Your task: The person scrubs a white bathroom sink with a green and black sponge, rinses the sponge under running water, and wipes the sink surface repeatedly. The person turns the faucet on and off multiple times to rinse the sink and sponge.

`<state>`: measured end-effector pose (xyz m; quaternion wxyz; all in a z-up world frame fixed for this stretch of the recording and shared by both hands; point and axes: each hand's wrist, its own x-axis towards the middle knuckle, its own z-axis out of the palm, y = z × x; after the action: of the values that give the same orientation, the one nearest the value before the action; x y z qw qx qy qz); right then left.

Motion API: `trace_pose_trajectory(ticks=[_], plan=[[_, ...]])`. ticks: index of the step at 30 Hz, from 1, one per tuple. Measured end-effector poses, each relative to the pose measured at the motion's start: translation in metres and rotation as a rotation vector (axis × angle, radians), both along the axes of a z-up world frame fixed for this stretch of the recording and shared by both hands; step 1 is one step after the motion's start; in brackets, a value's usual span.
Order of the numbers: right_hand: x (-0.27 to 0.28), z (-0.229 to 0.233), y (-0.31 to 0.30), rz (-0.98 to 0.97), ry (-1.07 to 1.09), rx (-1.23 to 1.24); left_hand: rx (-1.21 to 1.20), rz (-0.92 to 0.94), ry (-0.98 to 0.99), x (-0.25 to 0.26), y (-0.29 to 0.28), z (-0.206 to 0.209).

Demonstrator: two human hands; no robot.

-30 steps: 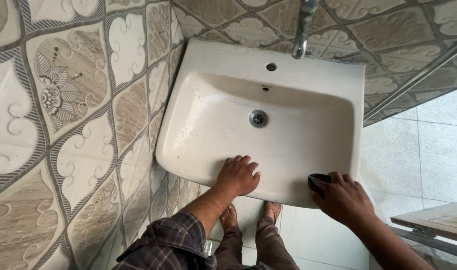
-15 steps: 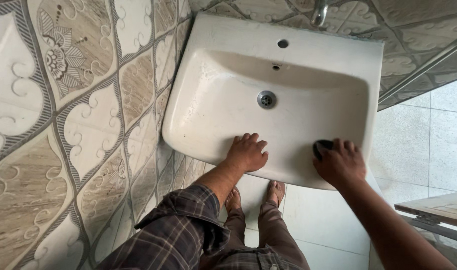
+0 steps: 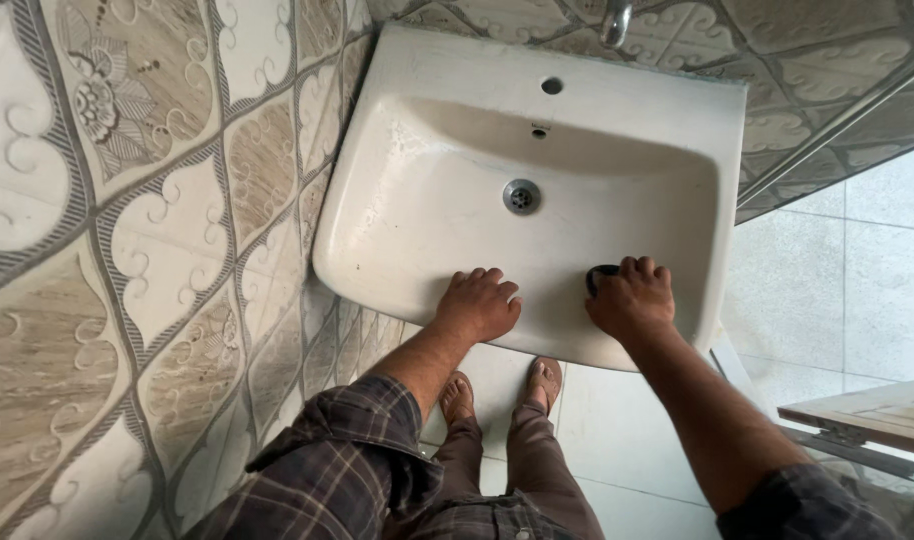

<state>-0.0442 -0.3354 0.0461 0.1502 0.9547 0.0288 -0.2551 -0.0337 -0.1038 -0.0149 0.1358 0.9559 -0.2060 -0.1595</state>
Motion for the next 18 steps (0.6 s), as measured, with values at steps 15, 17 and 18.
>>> trace_pose_trajectory(ticks=[15,17,18], plan=[[-0.032,0.034,-0.042,0.095,0.190,-0.030,0.006,0.012,0.024,0.003,0.009,0.028],[-0.055,0.035,-0.053,0.104,0.200,-0.020,-0.022,0.018,0.021,-0.011,0.004,0.025],[-0.048,0.031,-0.054,0.100,0.178,-0.010,-0.039,0.012,-0.003,-0.008,0.005,0.023]])
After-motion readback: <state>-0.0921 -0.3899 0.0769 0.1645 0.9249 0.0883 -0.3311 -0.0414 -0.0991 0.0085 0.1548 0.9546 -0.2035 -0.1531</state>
